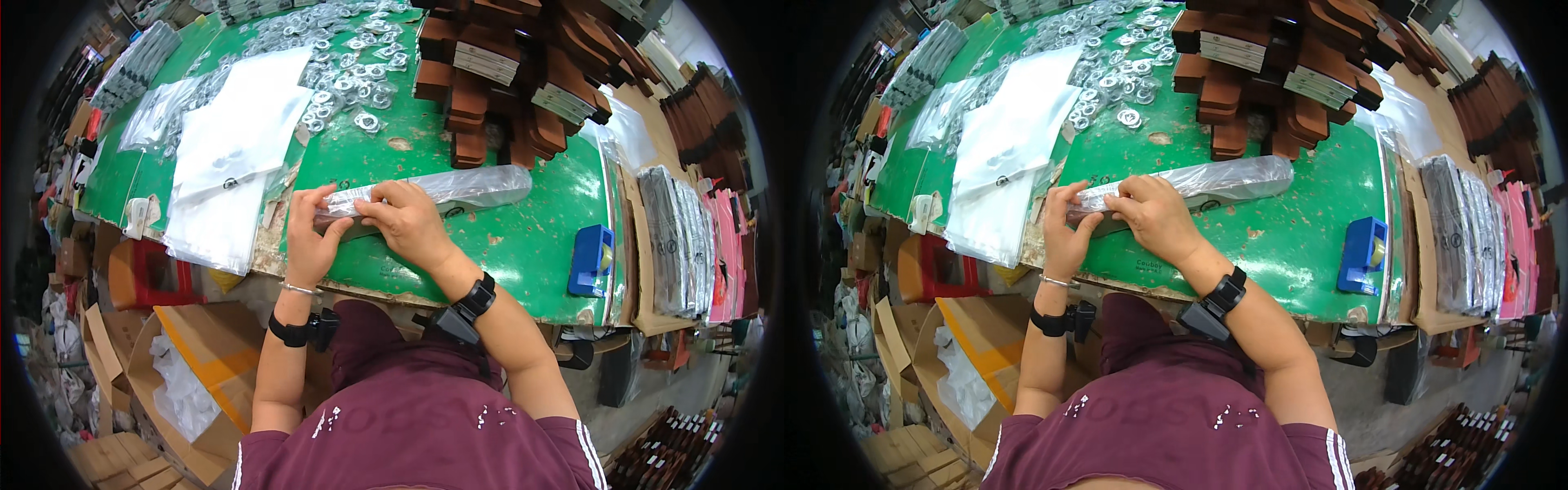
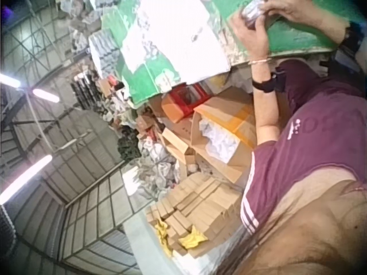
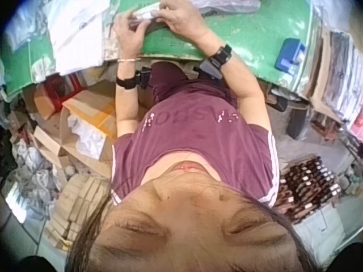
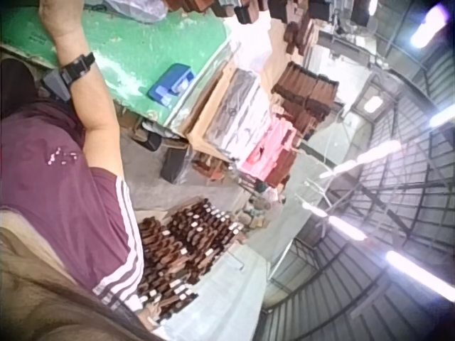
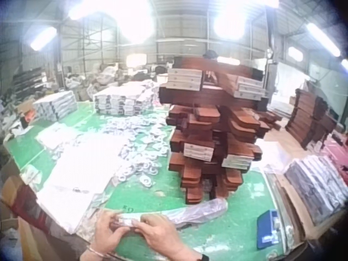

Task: The recorder is packaging wood furniture components into plastic bags and sealing them.

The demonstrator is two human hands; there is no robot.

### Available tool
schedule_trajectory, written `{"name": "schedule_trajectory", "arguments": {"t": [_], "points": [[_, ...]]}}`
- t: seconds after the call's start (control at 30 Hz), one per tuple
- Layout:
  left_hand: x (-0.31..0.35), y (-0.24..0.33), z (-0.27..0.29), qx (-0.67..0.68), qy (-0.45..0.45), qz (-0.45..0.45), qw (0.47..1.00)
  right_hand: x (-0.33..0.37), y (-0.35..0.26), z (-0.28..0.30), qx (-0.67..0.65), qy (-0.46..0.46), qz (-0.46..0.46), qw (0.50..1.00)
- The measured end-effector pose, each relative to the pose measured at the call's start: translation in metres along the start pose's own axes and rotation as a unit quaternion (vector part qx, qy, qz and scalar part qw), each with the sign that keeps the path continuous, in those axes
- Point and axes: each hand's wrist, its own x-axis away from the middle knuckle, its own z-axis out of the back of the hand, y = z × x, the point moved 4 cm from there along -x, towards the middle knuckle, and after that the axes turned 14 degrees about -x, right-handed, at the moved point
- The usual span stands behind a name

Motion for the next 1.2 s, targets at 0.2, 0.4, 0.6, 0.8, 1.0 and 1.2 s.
{"name": "schedule_trajectory", "arguments": {"t": [0.2,0.4,0.6,0.8,1.0,1.2], "points": [[0.002,-0.004,0.005,-0.004,-0.021,-0.027,0.999,0.011,-0.005,-0.006,0.013,0.025,0.034,0.999],[0.004,-0.001,-0.011,0.027,0.002,-0.046,0.999,0.023,-0.015,0.002,0.103,-0.001,-0.019,0.995],[0.012,-0.013,0.000,0.016,0.024,-0.057,0.998,0.080,-0.065,0.081,0.160,0.017,-0.062,0.985],[0.007,-0.005,-0.009,0.026,0.016,-0.066,0.997,0.205,-0.074,0.273,0.221,0.391,-0.400,0.799],[0.018,-0.009,-0.012,0.003,0.050,-0.073,0.996,0.237,-0.052,0.300,0.011,0.379,-0.583,0.719],[0.035,-0.006,-0.008,-0.030,0.067,-0.092,0.993,0.226,-0.042,0.291,-0.060,0.421,-0.540,0.726]]}}
